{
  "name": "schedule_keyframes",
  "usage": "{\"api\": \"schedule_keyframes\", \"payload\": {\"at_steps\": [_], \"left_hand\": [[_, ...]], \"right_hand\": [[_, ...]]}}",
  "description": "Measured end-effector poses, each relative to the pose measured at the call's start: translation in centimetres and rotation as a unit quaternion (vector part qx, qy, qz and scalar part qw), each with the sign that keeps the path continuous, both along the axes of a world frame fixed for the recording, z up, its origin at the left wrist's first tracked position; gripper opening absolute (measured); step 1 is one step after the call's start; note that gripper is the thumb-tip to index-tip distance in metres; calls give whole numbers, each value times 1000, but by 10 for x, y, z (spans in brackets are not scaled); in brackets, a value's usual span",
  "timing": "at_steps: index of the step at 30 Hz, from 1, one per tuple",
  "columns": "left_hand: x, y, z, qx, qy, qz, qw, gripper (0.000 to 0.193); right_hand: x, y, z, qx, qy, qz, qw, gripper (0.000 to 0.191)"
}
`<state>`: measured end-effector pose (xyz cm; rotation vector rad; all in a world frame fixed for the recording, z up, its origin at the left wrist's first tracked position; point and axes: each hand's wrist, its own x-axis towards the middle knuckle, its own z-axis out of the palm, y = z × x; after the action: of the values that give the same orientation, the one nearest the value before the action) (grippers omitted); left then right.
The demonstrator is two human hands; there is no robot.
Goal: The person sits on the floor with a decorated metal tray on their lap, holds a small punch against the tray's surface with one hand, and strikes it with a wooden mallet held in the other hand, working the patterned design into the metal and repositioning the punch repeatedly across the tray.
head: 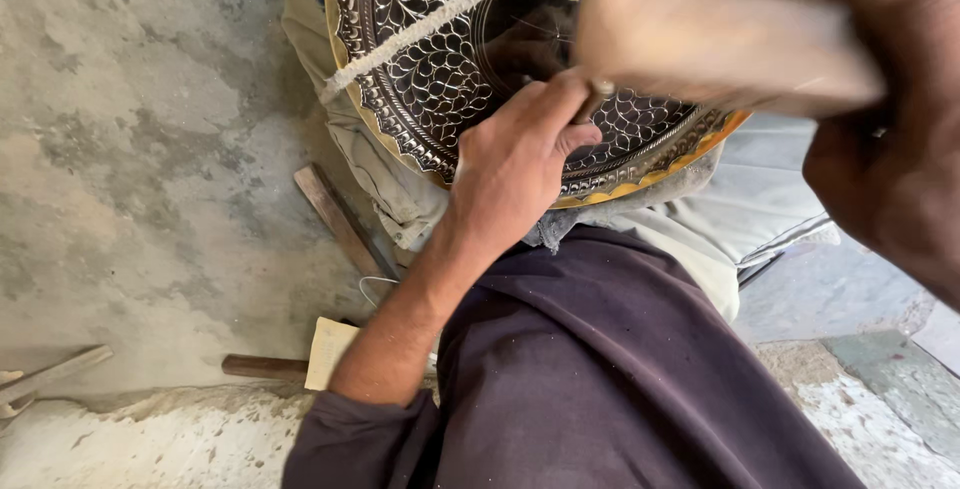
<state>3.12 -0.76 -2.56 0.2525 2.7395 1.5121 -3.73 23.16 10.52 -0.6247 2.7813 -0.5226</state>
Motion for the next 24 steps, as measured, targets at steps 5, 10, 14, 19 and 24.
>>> {"api": "schedule_keyframes", "payload": {"at_steps": [5, 10, 14, 19, 24], "left_hand": [[25, 10, 13, 71, -15, 166, 983, 25], [38, 19, 11, 93, -61, 241, 964, 35], [40, 18, 5, 15, 6, 232, 973, 23], [31, 20, 4, 34, -48, 235, 970, 22], [29, 27, 7, 171, -15, 242, 955, 35]], "right_hand": [[-12, -37, 19, 91, 77, 99, 988, 46], [-21, -70, 49, 228, 153, 204, 940, 44], [-23, -83, 59, 278, 172, 235, 916, 38], [-28, -75, 68, 177, 174, 219, 944, 49], [-36, -68, 68, 86, 132, 191, 969, 52]]}}
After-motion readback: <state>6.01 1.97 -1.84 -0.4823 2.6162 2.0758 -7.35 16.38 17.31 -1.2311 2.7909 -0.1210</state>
